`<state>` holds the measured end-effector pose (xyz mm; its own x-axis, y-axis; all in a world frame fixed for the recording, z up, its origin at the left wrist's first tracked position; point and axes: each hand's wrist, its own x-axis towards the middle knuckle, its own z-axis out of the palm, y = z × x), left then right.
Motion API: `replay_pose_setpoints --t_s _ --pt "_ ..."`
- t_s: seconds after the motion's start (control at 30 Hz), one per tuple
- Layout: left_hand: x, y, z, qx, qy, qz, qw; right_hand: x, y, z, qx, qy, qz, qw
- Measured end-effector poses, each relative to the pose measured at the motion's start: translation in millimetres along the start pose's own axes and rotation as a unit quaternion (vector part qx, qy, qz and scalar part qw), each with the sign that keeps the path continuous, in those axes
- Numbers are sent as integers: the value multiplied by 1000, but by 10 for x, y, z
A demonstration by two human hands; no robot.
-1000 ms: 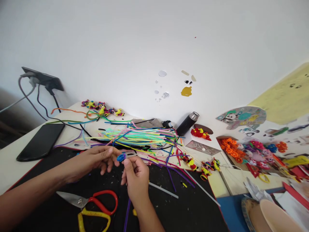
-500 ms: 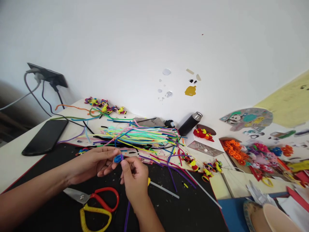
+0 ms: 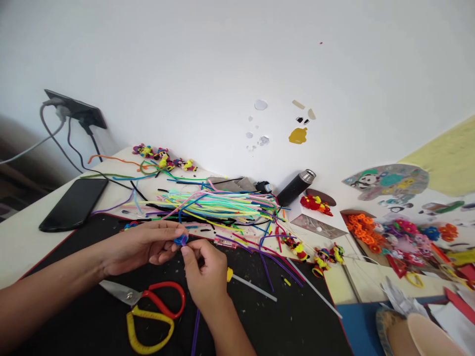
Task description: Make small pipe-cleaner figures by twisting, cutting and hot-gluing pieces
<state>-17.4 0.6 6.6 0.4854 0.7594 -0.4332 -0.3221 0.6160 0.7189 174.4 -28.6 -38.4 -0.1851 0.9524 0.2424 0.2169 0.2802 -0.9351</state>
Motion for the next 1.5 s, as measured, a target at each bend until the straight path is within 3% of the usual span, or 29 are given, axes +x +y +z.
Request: replay_pose_setpoints --t_s 0.27,0.43,0.7,0.93,1.1,1.27,1.5 --pt "5 16 13 27 26 -13 999 5 -15 8 -37 -7 -19 999" --pt "16 20 -5 47 35 -9 998 2 4 -5 -33 -31 6 999" --pt "-27 86 -48 85 18 10 996 2 29 18 75 -70 96 990" --pt "-106 177 -25 175 -30 18 984 12 89 33 90 -85 117 985" --pt "-156 218 -8 276 -34 20 960 -1 46 4 74 -91 145 982" --pt "-176 223 -28 390 -68 12 918 -18 22 -67 18 -120 144 982" --pt "-125 28 -119 493 -65 27 867 -4 -49 -184 -31 -177 172 969"
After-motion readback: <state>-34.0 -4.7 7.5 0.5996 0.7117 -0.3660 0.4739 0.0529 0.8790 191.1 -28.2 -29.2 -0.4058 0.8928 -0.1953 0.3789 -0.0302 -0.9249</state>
